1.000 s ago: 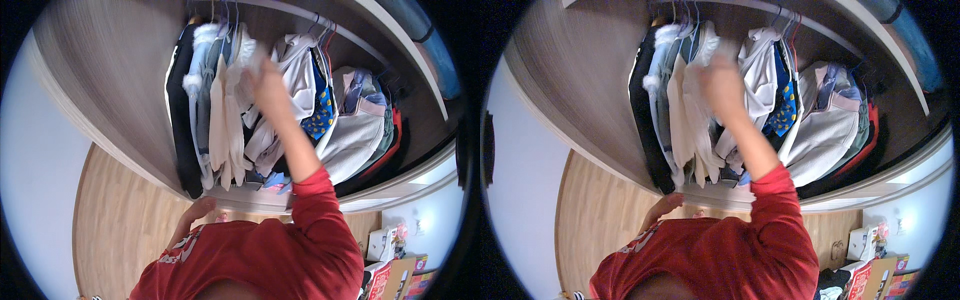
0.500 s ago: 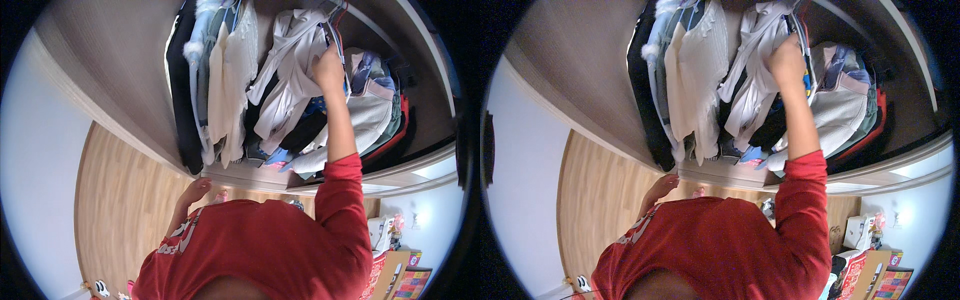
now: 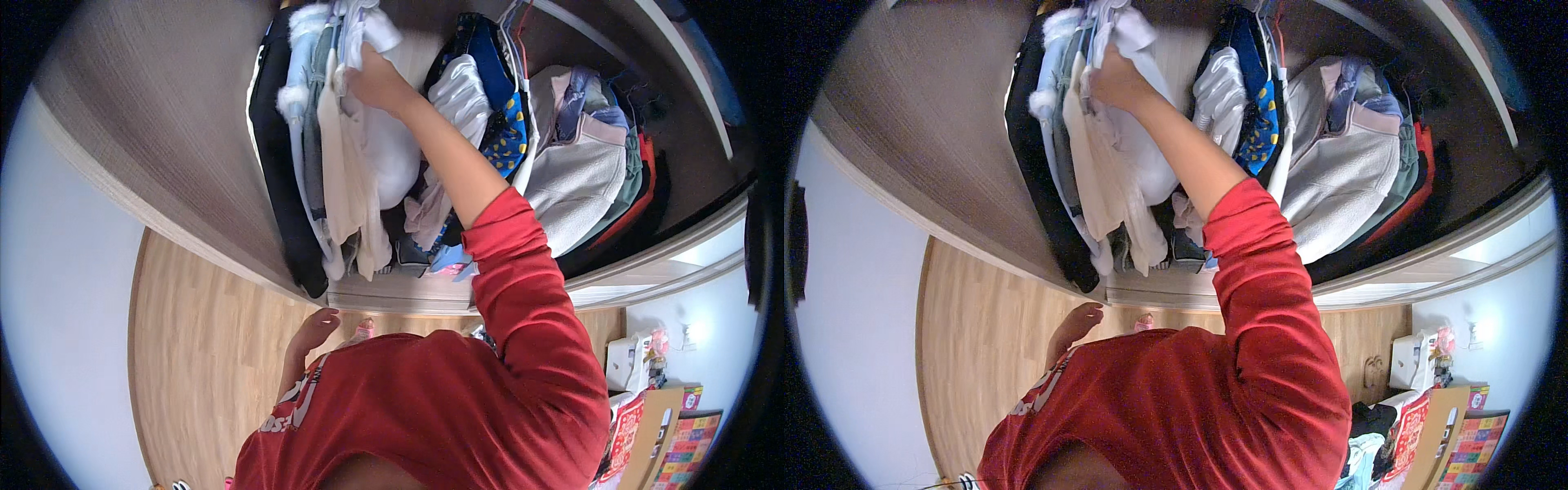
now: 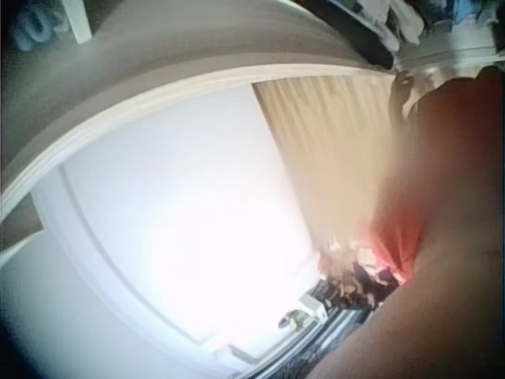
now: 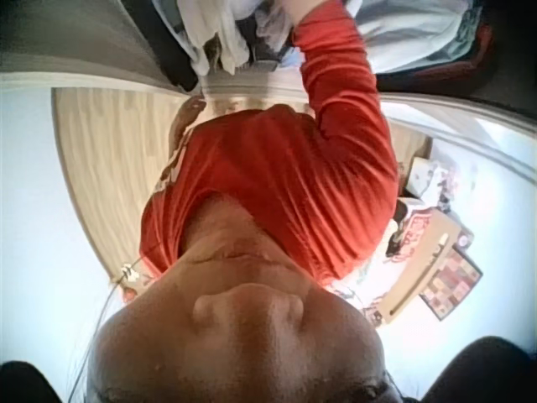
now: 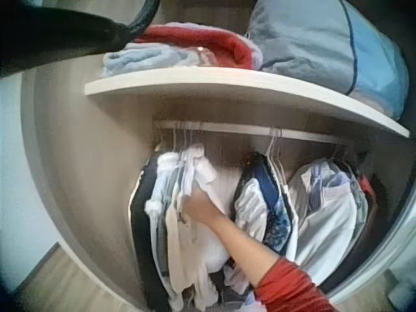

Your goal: The person sits on a bed and picks up various garments from a pile, including a black hoodie, a white shirt, and a pair of pants. They place each item onto a hanger and then hang the hangers in a closet.

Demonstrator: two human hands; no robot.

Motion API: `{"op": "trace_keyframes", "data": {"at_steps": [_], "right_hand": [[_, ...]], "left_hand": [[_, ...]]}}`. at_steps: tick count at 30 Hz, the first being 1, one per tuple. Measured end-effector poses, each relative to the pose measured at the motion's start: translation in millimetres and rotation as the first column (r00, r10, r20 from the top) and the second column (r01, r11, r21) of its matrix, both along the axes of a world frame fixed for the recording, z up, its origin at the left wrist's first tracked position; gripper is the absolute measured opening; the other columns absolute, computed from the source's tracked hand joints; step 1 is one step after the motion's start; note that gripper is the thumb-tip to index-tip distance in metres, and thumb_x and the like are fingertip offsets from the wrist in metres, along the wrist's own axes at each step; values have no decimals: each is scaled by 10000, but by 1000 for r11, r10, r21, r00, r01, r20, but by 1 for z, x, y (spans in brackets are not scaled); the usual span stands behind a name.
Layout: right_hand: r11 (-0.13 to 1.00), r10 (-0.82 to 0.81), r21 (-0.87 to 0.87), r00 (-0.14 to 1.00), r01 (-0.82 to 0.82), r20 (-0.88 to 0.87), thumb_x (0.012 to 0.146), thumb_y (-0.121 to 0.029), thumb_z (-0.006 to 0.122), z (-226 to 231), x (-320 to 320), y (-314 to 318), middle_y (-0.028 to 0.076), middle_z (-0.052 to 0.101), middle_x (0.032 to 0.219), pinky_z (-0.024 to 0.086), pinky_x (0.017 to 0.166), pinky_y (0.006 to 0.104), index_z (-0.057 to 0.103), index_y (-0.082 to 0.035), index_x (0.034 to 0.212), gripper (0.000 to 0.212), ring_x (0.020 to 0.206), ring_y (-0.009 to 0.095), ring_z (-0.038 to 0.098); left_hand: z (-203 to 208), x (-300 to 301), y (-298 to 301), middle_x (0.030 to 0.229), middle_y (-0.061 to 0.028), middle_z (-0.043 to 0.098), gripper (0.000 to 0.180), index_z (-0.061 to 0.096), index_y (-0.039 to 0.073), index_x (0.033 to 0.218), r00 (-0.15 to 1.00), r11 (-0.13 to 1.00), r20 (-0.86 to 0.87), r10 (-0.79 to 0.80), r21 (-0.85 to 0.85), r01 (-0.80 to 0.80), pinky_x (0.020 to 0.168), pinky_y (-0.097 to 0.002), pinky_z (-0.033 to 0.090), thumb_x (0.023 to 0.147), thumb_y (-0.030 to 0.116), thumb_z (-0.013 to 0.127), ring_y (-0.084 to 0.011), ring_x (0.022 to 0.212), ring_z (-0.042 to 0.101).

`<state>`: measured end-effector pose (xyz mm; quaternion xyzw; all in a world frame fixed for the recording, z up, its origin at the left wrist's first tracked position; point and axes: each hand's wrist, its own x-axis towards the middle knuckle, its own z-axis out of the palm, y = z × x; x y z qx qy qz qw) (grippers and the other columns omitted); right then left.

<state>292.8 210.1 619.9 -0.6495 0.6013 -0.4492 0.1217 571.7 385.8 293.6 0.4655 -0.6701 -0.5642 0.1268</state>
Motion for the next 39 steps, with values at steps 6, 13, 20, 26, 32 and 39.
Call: {"op": "trace_keyframes", "data": {"at_steps": [6,13,20,26,32,39], "right_hand": [[764,-547,-584,756,274,-359,762,-180,571,24,-82,66,267,541,986,441,782,393,474,59,1065,397,902,396,534],[696,-684,-363,417,620,-599,703,-109,564,-26,-144,118,217,549,851,450,706,410,496,51,891,256,803,363,540],[723,-688,-590,448,359,-571,637,-47,535,-31,-130,107,192,551,707,445,637,390,538,31,692,96,673,339,540],[763,-646,-458,498,457,-579,683,-136,590,-17,-111,101,216,567,801,449,688,433,541,57,845,256,771,358,551],[778,-626,-423,519,464,-582,611,-17,535,-17,-131,109,219,576,728,470,688,399,580,39,660,87,757,343,565],[904,-406,43,887,424,-222,673,-55,544,-11,-93,74,298,560,844,466,736,386,468,146,868,291,833,398,561]], "left_hand": [[1,-10,-6,914,-107,613,346,504,19,1097,1000,998,-4,-10,-68,10,703,-275,460,804,196,554,-172,815,587],[-11,-10,-12,954,-123,599,352,509,29,1096,995,994,6,-104,-13,104,706,-291,468,803,218,560,-199,832,590],[14,-29,-17,995,-134,580,379,491,27,1116,985,987,69,-161,12,160,748,-287,454,811,245,550,-200,889,570],[14,-33,-11,1011,-123,576,389,490,28,1122,990,985,47,-136,109,130,755,-288,450,812,256,543,-198,890,568],[17,-35,-9,1002,-121,577,374,498,24,1109,978,984,107,-178,45,175,755,-287,451,814,250,541,-196,877,574],[14,-49,-9,971,-125,580,370,484,30,1114,973,975,75,-219,58,215,756,-303,451,800,218,542,-202,877,566]]}}
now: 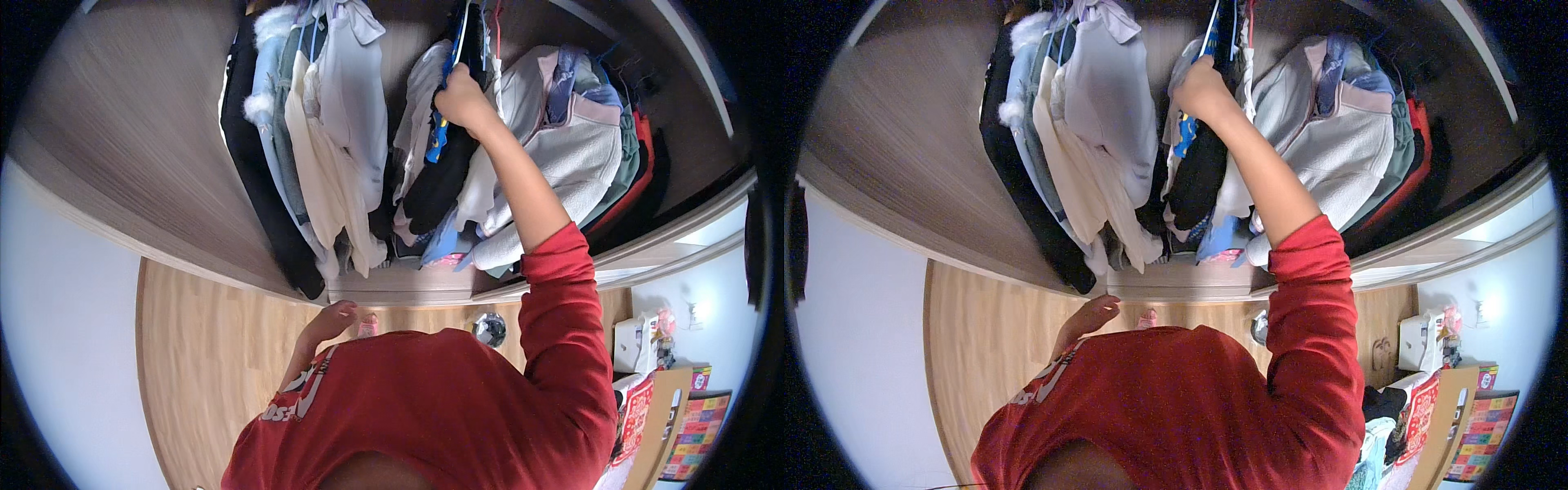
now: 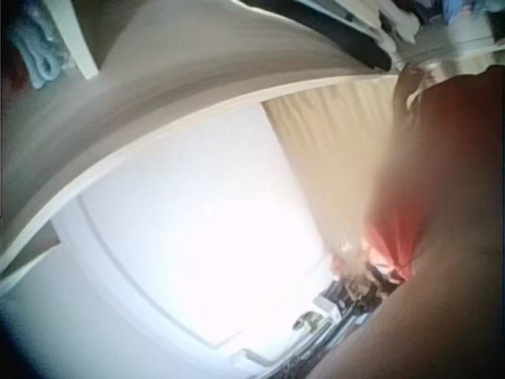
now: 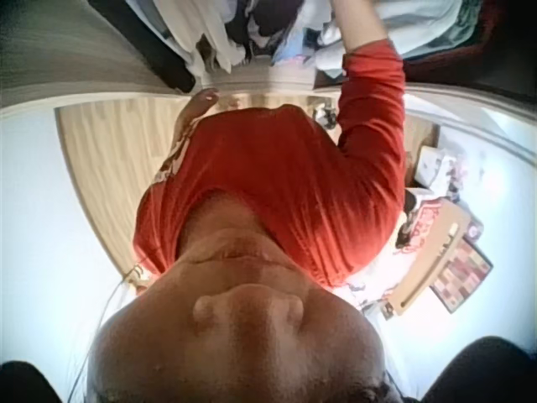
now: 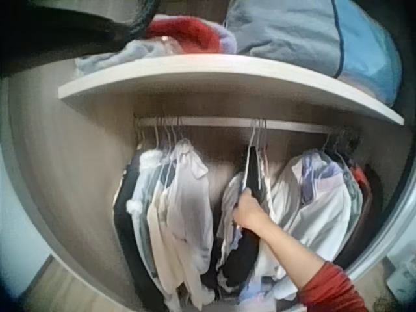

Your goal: The person sits on a bed and picks up various garments from a pile, including a black hoodie, a white shirt, and a pair of pants. They place each item onto a hanger and then hang the hangers in a closet.

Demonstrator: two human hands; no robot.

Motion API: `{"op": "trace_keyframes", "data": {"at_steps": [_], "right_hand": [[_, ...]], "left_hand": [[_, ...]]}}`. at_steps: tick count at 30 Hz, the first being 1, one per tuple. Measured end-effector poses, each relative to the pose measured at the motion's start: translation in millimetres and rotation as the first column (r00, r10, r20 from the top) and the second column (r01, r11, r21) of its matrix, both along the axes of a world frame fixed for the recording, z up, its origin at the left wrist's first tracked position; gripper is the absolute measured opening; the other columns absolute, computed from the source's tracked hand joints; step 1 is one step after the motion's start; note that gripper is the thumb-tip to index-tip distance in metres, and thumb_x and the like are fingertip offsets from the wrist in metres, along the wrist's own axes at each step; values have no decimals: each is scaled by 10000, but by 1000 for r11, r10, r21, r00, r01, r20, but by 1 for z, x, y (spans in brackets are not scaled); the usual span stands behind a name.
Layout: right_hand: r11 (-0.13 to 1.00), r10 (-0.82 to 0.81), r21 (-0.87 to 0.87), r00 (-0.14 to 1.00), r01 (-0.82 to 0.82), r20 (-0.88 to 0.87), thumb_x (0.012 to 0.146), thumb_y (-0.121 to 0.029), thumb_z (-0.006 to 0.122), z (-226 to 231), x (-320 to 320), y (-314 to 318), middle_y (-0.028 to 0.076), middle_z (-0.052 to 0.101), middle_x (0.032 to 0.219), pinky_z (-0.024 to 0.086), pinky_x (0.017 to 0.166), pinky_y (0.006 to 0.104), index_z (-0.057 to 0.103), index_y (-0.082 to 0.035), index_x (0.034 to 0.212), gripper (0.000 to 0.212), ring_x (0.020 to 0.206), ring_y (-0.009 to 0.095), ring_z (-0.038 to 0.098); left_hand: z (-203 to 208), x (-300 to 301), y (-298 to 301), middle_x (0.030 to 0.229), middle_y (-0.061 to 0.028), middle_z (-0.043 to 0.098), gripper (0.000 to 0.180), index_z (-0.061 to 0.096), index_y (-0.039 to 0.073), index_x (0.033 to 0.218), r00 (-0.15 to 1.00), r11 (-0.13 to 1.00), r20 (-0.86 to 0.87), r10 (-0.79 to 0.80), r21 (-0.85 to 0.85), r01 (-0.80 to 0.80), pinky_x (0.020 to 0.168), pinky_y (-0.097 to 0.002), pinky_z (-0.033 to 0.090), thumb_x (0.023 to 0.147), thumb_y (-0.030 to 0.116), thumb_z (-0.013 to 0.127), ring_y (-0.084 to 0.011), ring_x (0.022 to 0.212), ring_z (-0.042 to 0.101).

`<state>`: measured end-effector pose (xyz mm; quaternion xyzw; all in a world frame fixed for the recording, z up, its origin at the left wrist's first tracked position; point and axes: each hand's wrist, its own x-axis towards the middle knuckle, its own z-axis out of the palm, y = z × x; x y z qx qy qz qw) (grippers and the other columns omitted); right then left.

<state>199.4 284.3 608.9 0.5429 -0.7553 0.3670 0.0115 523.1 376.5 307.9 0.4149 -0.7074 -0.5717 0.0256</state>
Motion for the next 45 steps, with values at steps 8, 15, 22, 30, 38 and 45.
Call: {"op": "trace_keyframes", "data": {"at_steps": [8,15,22,30,38,45], "right_hand": [[857,497,38,845,-513,195,776,-157,480,10,77,-33,252,488,1094,394,862,359,346,63,1185,483,1017,315,498],[848,-271,-526,799,-66,-537,669,-139,629,25,1,11,256,547,945,438,795,403,404,97,1074,520,907,394,526],[979,-205,-57,940,197,-272,654,-51,553,-13,-65,22,339,534,892,432,794,433,350,86,1131,536,889,435,529],[939,314,-177,945,-295,90,633,-28,541,-16,1,-26,208,577,971,460,770,349,488,-169,1158,547,918,314,561],[886,456,-267,818,-379,350,776,-284,570,-15,38,-40,182,597,846,454,685,345,527,7,1047,400,773,250,581],[962,250,-149,957,-228,149,732,-449,597,-14,13,-26,168,598,870,453,714,308,502,26,1054,581,807,252,586]], "left_hand": [[34,-38,-4,1020,-175,565,517,480,-14,1101,958,961,82,-275,2,276,798,-311,433,759,361,576,-238,944,550],[28,-53,-12,991,-174,580,412,500,-18,1066,961,949,-54,-271,-185,256,770,-327,449,785,280,547,-258,898,574],[53,-69,-32,1041,-118,565,364,466,-4,1117,928,927,-88,-362,-145,347,831,-293,426,824,195,549,-183,951,541],[47,-80,-41,995,-86,569,315,486,11,1092,910,919,-143,-390,-127,374,822,-274,409,831,180,532,-153,917,529],[107,-115,-72,924,-77,593,233,531,29,1029,919,913,-240,-312,-342,221,758,-282,454,832,152,535,-154,852,566],[123,-130,-78,920,-81,595,209,546,14,996,921,899,-199,-335,-361,249,754,-274,456,827,137,533,-168,852,571]]}}
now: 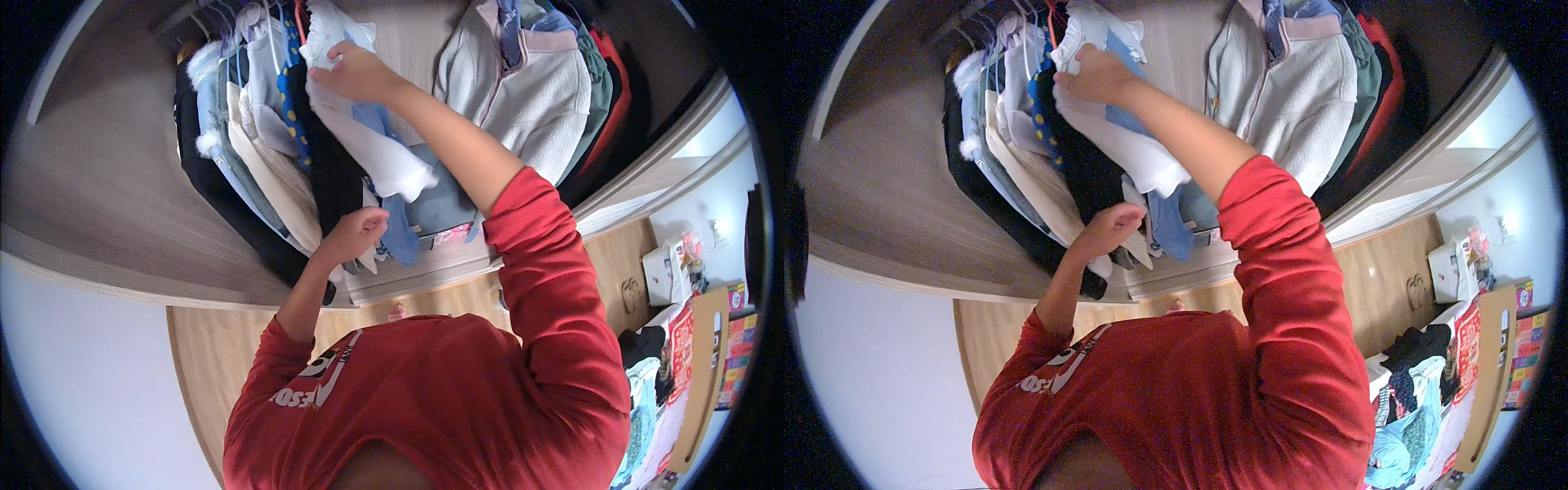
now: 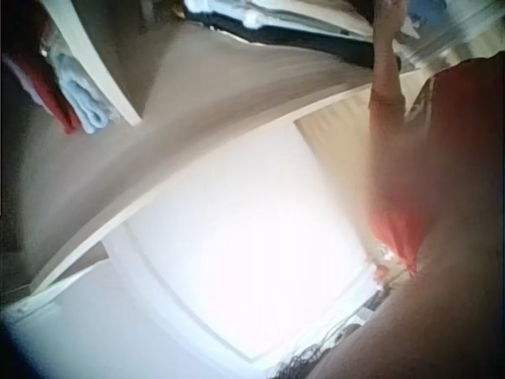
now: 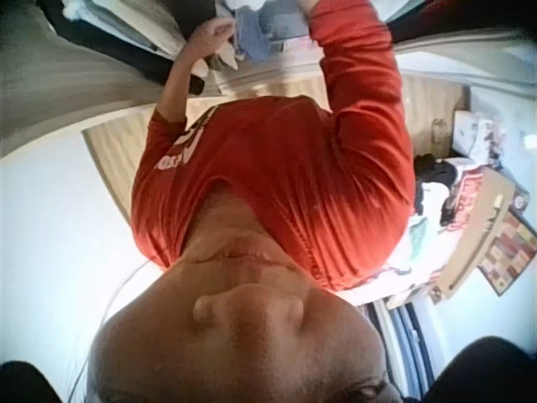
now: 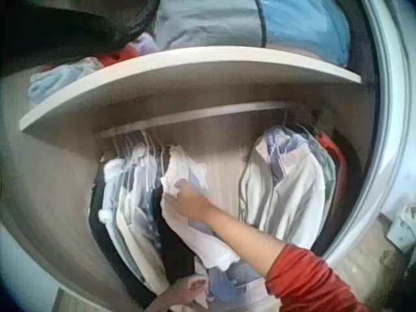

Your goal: The person sits on a bed and picks up various garments from a pile, including a black hoodie, a white shirt, and a pair of pants. They place each item onto a hanger and then hang the hangers in a closet.

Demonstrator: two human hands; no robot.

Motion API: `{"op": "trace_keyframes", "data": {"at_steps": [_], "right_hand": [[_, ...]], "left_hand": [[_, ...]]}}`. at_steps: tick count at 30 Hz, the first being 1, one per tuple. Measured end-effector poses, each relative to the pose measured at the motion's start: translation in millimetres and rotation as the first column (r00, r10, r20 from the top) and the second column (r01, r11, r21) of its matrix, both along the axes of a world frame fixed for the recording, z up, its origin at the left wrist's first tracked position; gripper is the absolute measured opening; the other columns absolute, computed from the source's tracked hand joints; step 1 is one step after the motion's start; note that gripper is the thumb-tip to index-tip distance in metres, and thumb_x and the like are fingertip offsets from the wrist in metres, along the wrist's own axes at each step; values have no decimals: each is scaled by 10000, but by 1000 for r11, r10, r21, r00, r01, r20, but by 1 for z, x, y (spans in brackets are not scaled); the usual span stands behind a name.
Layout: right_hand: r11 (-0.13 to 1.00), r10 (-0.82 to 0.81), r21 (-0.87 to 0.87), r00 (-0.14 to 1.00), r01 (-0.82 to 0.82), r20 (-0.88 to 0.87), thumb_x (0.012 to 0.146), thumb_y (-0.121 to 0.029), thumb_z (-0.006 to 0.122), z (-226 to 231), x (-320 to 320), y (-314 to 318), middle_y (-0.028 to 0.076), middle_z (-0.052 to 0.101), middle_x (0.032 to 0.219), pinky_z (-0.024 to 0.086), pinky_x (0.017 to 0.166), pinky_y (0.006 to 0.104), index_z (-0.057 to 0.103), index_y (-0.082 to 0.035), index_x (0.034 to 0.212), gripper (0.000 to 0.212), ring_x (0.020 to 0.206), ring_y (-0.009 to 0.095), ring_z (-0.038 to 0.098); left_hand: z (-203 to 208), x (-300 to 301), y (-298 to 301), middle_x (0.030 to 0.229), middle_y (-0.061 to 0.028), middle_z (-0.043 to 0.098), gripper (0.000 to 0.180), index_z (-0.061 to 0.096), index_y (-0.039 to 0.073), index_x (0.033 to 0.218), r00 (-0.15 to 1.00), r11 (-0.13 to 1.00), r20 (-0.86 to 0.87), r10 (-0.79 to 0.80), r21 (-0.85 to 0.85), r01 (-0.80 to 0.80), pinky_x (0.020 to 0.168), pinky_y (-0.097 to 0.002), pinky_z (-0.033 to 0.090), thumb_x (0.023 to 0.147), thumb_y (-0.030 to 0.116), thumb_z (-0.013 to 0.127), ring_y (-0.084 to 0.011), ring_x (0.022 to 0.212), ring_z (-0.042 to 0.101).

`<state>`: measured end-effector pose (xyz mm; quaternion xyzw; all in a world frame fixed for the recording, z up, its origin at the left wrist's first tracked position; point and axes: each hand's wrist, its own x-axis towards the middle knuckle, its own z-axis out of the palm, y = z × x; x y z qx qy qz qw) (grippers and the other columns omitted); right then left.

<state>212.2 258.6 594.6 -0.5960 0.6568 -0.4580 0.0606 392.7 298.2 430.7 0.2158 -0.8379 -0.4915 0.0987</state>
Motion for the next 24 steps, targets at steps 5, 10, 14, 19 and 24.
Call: {"op": "trace_keyframes", "data": {"at_steps": [5,10,14,19,24], "right_hand": [[993,53,104,998,-57,42,727,-415,578,-20,25,-14,212,575,966,436,792,337,446,38,1127,619,919,300,562],[989,130,-98,975,-113,178,740,-262,559,-53,5,-3,175,590,928,451,763,338,525,7,1032,398,865,282,578],[969,231,46,960,-241,160,691,-139,533,-119,-44,83,172,594,834,437,660,370,586,-6,837,204,740,265,566],[853,115,416,891,-316,440,752,-189,541,-230,-104,243,81,575,681,434,615,314,559,-10,822,193,645,149,521],[849,-455,529,509,-2,731,815,-146,504,-328,-101,408,62,558,679,439,598,278,538,22,781,175,649,148,551]], "left_hand": [[9,-6,-8,910,-100,603,250,547,-8,989,996,991,19,83,-110,-80,749,-285,467,797,151,552,-180,810,588],[19,-13,-3,872,-123,605,226,557,-1,966,999,991,45,-10,-135,16,723,-280,462,795,146,556,-183,800,589],[16,-27,13,826,-141,611,224,569,6,939,966,973,160,-202,-75,216,683,-296,461,783,166,568,-205,778,592],[-12,-99,20,891,-165,605,288,570,-5,968,845,858,411,-342,-229,459,710,-334,454,787,220,558,-254,809,589],[-90,-213,-10,991,-202,575,315,587,-2,984,639,705,749,-174,-359,612,760,-364,457,739,192,549,-321,904,562]]}}
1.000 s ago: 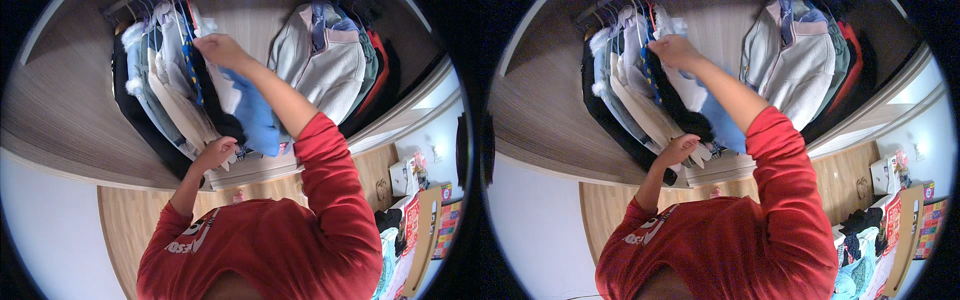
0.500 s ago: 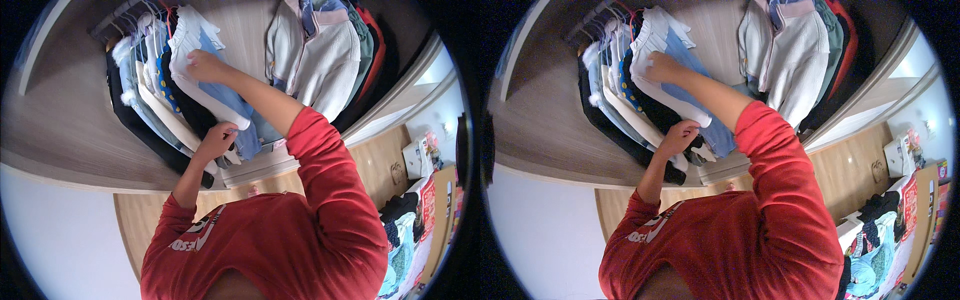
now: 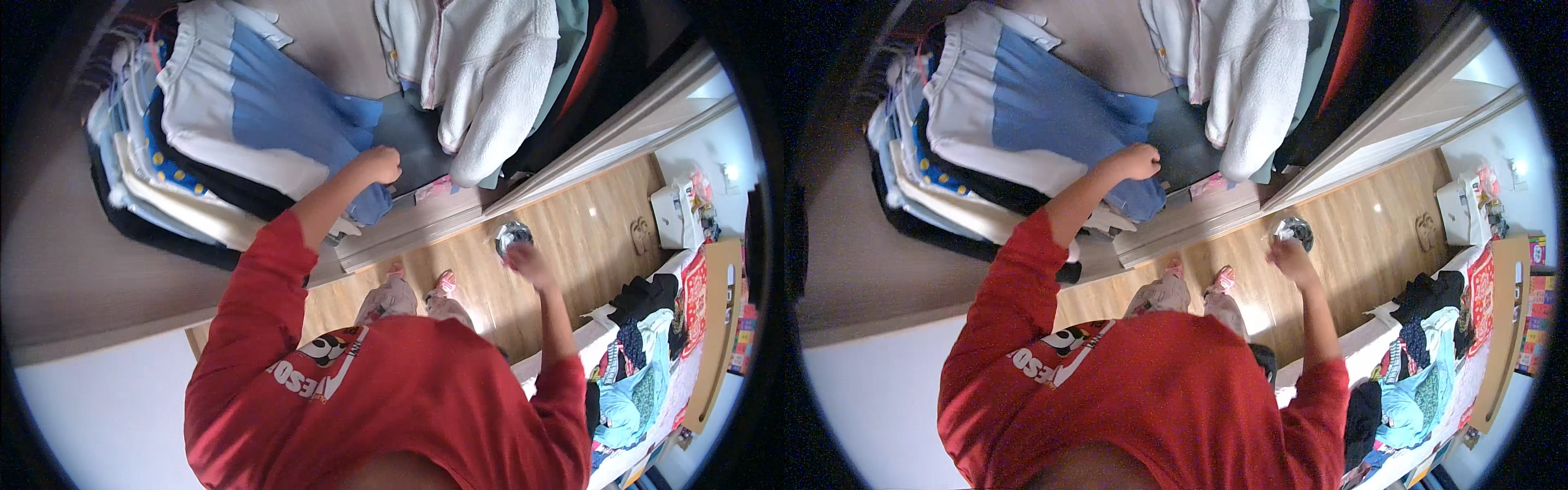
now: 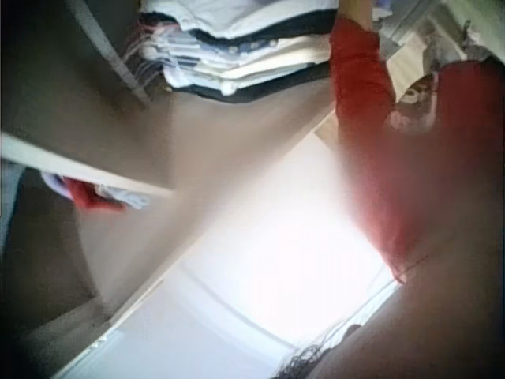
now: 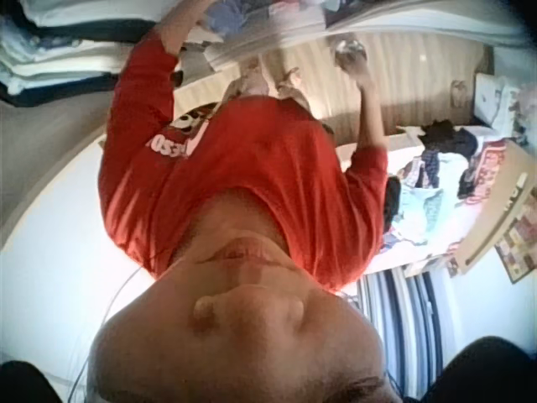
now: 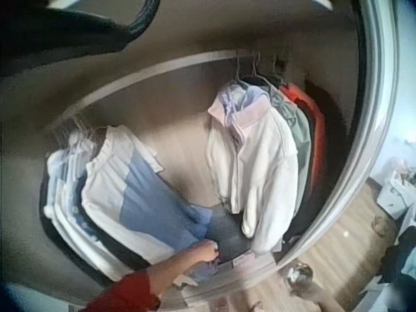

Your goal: The person sits on a bed and picks up various garments from a pile, including a black hoodie, a white shirt, and a pair of pants. They place each item onto a hanger and then hang the hangers in a closet.

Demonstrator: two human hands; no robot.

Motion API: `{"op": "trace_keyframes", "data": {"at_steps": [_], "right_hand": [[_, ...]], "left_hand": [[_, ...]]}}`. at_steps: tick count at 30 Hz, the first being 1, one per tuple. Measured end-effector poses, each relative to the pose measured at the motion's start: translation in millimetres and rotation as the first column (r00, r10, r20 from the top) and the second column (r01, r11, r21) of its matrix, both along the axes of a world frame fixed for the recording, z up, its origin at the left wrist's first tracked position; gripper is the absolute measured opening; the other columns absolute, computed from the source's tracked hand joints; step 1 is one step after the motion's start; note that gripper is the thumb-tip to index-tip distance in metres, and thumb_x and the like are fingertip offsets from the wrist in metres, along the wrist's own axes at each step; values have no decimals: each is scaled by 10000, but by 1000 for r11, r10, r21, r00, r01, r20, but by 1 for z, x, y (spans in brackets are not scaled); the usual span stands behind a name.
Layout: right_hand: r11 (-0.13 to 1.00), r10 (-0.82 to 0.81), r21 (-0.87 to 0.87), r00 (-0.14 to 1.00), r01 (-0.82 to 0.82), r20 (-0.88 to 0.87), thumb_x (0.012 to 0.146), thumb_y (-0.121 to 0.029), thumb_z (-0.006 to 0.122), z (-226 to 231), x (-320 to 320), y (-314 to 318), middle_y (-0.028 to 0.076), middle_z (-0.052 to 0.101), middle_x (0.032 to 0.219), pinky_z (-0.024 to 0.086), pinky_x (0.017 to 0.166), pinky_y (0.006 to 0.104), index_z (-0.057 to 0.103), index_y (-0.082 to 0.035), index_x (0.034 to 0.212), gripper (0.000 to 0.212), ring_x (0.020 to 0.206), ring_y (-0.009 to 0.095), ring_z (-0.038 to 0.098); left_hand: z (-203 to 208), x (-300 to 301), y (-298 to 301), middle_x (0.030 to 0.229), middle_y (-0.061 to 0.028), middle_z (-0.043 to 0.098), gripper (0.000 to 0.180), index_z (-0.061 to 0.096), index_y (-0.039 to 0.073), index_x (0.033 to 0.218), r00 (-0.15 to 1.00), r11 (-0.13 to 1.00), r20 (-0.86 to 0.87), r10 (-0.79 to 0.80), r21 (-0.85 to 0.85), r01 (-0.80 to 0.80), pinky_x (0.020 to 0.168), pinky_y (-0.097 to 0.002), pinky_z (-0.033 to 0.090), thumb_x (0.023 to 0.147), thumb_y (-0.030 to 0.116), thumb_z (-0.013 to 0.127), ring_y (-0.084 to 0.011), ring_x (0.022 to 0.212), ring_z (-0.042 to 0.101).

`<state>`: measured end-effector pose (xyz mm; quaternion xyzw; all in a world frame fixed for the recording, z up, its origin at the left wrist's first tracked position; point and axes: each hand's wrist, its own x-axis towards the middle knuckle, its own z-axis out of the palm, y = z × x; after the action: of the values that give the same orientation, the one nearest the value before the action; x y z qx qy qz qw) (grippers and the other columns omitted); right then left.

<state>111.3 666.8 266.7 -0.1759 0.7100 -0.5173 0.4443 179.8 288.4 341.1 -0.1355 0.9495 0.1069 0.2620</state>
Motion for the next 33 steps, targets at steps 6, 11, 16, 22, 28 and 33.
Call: {"op": "trace_keyframes", "data": {"at_steps": [6,11,16,22,28,33], "right_hand": [[868,-398,344,916,358,51,807,-130,437,-91,88,136,9,524,560,350,403,209,520,-74,645,191,455,88,473],[763,-568,557,753,329,333,754,-115,535,-109,196,174,109,584,750,461,551,256,510,-22,941,211,624,168,565],[555,-815,755,412,350,408,847,-101,419,-113,210,113,142,587,833,478,625,318,454,11,1038,223,716,218,589],[711,-668,626,589,321,456,863,-117,426,-127,191,51,112,592,836,484,633,277,461,8,1052,230,713,183,601],[716,-570,689,666,115,481,847,-138,450,-147,168,57,82,601,817,467,615,264,484,-32,1040,222,726,162,604],[710,-629,646,664,280,404,838,-134,462,-138,150,35,76,603,813,454,616,247,488,-27,1021,214,709,153,597]], "left_hand": [[-60,-102,-80,1197,-142,479,355,566,47,1072,991,905,121,51,-425,5,899,-517,317,747,184,518,-325,1095,446],[-157,-131,-193,1322,-102,340,418,487,127,1185,997,759,62,-46,-647,75,967,-584,103,796,279,468,-337,1254,195],[-203,-79,-259,1361,-102,265,444,406,212,1249,970,693,157,-184,-680,241,986,-579,90,823,327,456,-318,1272,163],[-257,108,-398,1293,-65,376,390,478,183,1180,973,740,217,79,-666,88,998,-529,131,833,350,416,-260,1219,284],[-253,68,-330,1096,-168,535,330,550,64,1062,870,911,403,286,-395,-117,869,-486,369,800,241,452,-341,1041,483],[-245,-19,-175,1309,-148,345,769,357,179,1283,896,992,444,2,-117,56,905,-656,134,659,591,539,-350,1230,248]]}}
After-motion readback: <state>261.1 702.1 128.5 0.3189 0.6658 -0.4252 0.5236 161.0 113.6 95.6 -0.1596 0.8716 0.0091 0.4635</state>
